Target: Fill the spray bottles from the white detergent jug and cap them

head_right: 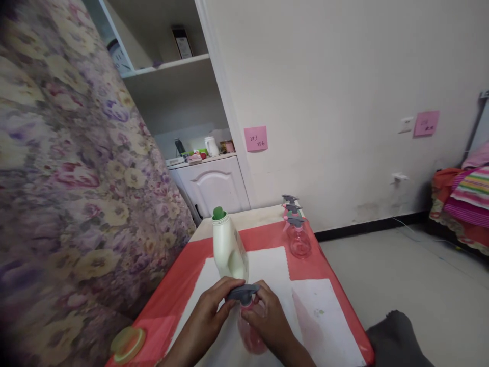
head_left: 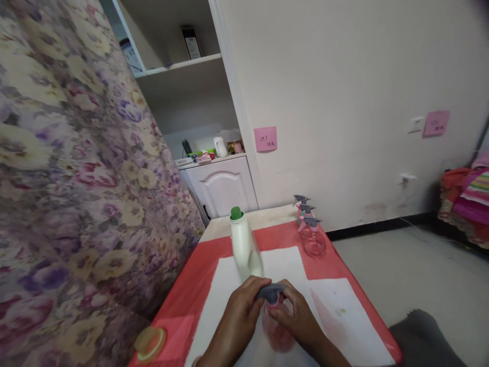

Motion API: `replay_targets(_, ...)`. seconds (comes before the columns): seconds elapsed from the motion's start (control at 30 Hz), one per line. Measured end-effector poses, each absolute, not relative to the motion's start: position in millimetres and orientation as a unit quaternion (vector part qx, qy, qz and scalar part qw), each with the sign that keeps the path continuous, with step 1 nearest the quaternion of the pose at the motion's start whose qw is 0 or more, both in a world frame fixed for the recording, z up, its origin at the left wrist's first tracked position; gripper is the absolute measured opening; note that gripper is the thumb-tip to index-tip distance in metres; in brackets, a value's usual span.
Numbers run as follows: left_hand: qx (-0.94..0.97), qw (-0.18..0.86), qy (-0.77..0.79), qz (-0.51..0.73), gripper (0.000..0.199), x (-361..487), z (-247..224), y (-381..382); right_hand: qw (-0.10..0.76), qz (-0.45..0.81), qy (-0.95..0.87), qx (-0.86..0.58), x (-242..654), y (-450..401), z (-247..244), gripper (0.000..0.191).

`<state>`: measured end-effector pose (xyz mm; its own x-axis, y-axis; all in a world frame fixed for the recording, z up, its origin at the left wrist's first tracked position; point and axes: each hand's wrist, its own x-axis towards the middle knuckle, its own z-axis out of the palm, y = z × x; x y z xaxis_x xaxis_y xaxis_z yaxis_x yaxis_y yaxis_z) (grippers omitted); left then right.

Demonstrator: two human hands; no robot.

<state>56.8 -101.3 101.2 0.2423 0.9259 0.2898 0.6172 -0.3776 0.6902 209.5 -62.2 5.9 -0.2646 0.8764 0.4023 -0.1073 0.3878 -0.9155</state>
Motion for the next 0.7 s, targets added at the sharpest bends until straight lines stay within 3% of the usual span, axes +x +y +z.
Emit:
replay_targets(0.37, 0.776, 0.133, 0.523, 0.326, 0.034, 63, 96, -94, 0.562, 0.426, -0.568, -0.424, 182, -70, 1, 0.023)
replay_targets(0.53, 0.71, 0.202, 0.54, 0.405, 0.028, 77, 77, -103, 0.581, 0.411, -0.561, -0.423, 176, -70, -12, 0.016)
replay_targets(0.6, 0.674, 0.214, 0.554, 0.44, 0.034, 83, 66, -106, 0.592, 0.406, -0.558, -0.416, 176, -70, -16, 0.016)
replay_targets(0.7, 0.62, 0.211, 0.578, 0.487, 0.063, 90, 46, -108, 0.597, 0.412, -0.55, -0.414, 177, -72, -17, 0.023)
